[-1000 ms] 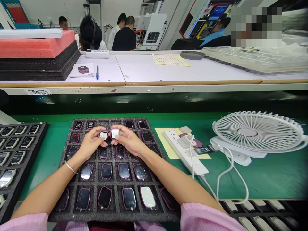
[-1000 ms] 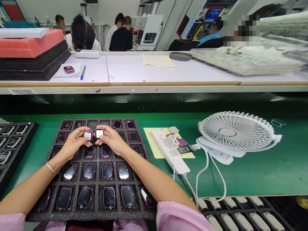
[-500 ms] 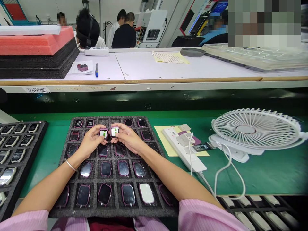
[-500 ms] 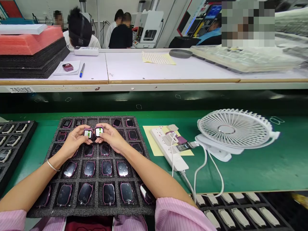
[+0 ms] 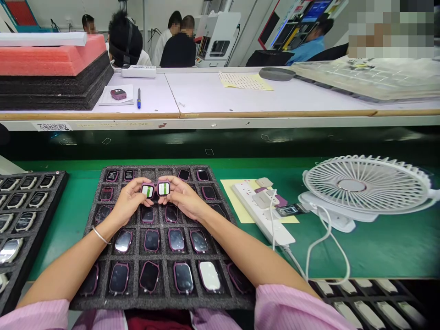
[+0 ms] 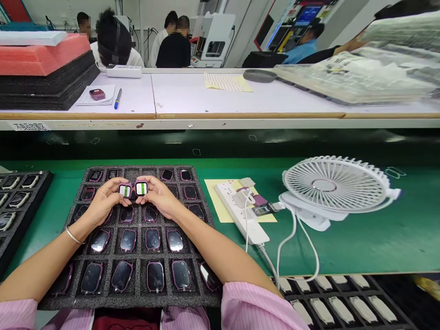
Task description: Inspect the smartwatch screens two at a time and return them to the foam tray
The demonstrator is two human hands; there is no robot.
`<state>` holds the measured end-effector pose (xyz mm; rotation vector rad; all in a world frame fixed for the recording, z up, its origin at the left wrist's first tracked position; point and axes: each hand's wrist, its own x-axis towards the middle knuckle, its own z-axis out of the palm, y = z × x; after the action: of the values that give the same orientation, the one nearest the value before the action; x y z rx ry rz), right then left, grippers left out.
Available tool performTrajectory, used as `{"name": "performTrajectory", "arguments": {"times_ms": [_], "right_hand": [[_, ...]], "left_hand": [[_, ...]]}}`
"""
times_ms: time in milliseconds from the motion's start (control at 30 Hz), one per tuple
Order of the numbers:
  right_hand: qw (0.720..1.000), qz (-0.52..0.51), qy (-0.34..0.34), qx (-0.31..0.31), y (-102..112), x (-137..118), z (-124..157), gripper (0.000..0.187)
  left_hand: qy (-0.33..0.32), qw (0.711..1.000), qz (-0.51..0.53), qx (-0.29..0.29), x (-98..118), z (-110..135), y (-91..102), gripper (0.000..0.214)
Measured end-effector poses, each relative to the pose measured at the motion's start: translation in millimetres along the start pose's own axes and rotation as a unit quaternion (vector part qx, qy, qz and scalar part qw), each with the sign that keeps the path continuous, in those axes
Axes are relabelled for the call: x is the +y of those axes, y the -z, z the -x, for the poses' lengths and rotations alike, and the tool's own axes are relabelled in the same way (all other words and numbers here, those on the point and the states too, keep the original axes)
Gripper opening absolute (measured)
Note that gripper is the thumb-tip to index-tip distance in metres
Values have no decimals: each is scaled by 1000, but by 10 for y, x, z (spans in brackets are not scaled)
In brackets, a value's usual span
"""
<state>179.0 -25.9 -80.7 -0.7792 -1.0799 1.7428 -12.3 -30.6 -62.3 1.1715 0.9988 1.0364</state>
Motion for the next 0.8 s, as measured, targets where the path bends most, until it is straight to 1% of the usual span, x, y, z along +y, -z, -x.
{"name": "performTrajectory", "arguments": {"times_ms": [100, 133, 233, 400, 633, 700, 800], "right_hand": [[1000, 5, -12, 10, -9, -2, -2, 29], [1000, 4, -15, 14, -11, 0, -5, 28], [1000, -6, -17, 19, -9, 13, -14, 32], [999, -31, -10, 17, -2, 37, -13, 46], [999, -27, -4, 19, -16, 25, -5, 51], [999, -28, -9, 20, -20, 16, -3, 47], [999, -31, -17, 25, -15, 18, -10, 35]], "left_hand": [[-4, 1000, -18, 3, -5, -1, 1, 28], [-7, 1000, -27, 7, -9, -3, 2, 27], [-20, 999, -42, 18, -26, -10, 7, 28], [-36, 999, -35, 15, -38, -12, 13, 33], [-31, 999, 1, 8, -35, -7, 4, 49], [-29, 1000, -4, 10, -24, 0, 0, 50], [-25, 999, -22, 15, -5, 11, -2, 47]]}}
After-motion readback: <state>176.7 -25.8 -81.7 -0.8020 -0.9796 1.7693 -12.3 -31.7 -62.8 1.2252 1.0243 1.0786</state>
